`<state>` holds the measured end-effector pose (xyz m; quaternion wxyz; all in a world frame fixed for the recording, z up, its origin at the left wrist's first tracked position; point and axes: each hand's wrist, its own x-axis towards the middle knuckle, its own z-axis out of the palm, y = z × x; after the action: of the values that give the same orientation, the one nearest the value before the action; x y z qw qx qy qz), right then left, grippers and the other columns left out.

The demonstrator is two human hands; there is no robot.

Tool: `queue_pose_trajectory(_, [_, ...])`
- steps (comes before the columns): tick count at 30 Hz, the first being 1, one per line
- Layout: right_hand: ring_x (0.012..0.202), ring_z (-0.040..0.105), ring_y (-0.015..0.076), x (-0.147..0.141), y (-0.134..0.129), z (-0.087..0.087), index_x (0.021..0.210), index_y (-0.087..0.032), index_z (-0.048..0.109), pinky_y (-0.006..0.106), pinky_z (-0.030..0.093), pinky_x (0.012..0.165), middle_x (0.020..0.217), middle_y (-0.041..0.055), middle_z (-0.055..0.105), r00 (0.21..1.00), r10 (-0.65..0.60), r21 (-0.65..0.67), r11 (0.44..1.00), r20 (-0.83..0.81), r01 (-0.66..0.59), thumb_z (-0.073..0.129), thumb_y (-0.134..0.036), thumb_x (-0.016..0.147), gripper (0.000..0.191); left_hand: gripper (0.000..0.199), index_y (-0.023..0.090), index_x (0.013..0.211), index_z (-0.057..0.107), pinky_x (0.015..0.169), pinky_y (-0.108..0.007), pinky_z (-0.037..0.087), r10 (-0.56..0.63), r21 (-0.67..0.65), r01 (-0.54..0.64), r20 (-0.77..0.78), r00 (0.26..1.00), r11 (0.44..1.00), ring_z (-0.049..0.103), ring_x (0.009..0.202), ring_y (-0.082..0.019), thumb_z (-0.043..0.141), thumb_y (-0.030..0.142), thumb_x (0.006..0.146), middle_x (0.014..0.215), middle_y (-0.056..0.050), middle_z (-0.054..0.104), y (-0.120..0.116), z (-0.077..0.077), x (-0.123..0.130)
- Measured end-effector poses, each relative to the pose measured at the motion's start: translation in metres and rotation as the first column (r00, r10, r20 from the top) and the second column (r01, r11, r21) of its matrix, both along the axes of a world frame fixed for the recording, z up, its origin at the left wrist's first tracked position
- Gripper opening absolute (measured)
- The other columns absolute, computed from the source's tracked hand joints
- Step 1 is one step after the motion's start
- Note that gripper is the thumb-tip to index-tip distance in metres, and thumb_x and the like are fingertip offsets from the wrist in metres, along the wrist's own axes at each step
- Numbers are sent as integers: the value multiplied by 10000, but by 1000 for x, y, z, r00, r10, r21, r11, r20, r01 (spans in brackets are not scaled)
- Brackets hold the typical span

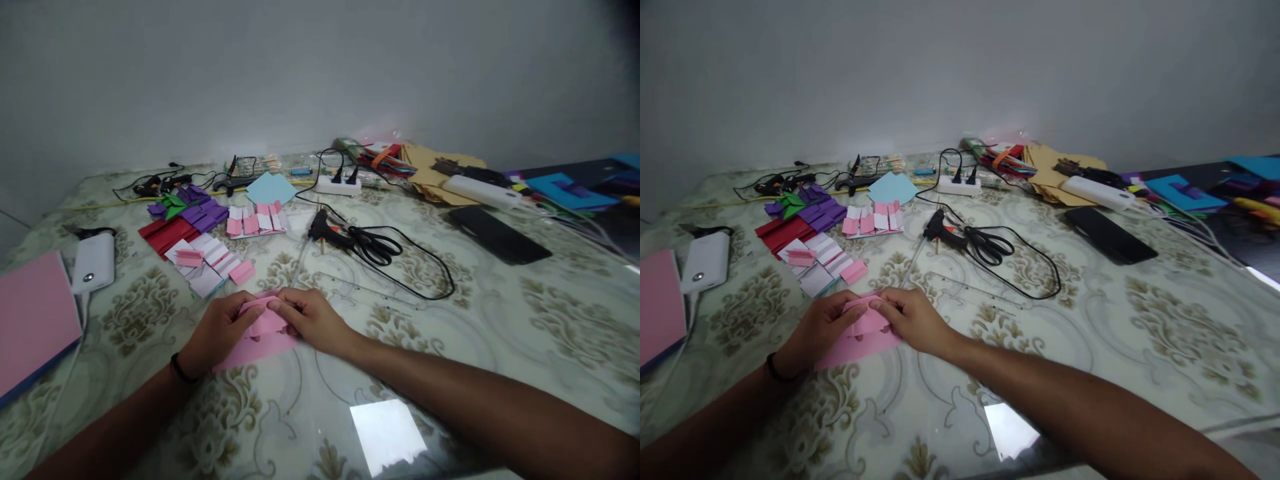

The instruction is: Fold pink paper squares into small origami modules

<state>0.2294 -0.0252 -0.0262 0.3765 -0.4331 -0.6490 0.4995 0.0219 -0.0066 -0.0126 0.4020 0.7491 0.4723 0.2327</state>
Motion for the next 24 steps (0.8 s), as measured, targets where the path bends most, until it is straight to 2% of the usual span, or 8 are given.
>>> queue_pose_trajectory(5, [493, 525, 102, -1, 0, 1, 700, -184, 552, 212, 391, 506, 537, -37, 547, 999, -33, 24, 999, -4, 33, 514, -579, 965, 477, 338, 168, 825, 663, 623, -240, 410, -39, -18, 39, 0, 999, 999, 548, 653, -136, 538, 456, 950, 682, 20, 652, 1, 1, 1])
queue_pose_trajectory(9, [514, 520, 96, 0, 1, 1, 713, -181, 554, 208, 401, 543, 556, -32, 572, 1000, -19, 42, 999, 10, 19, 490, -538, 994, 459, 320, 174, 842, 652, 635, -250, 432, 1, -27, 0, 46, 999, 1000, 583, 667, -153, 534, 450, 954, 696, 8, 687, 1, 2, 1])
queue_pose_trajectory(15, [509, 520, 90, 1, 1, 0, 754, -173, 585, 203, 405, 551, 559, -35, 575, 1000, -19, 17, 1000, 1, 19, 478, -510, 1009, 436, 324, 173, 849, 670, 625, -253, 426, -29, -74, 32, 42, 999, 997, 585, 658, -154, 541, 450, 957, 712, -3, 722, 0, 3, 1])
queue_pose_trajectory(19, [537, 520, 97, 0, 1, 2, 800, -173, 604, 204, 392, 541, 590, -33, 587, 999, -5, 36, 999, 33, 4, 516, -499, 991, 388, 294, 171, 891, 658, 649, -254, 432, 19, -66, -14, 76, 997, 998, 594, 639, -152, 541, 432, 962, 669, 3, 734, 0, 1, 2])
queue_pose_trajectory(24, [572, 550, 110, 3, 0, -2, 824, -172, 628, 215, 416, 560, 634, -16, 630, 999, 24, 34, 999, 37, -25, 545, -476, 982, 352, 263, 176, 917, 627, 663, -248, 459, -3, -93, 16, 142, 990, 996, 637, 645, -149, 541, 421, 966, 668, 15, 707, -1, 0, 3])
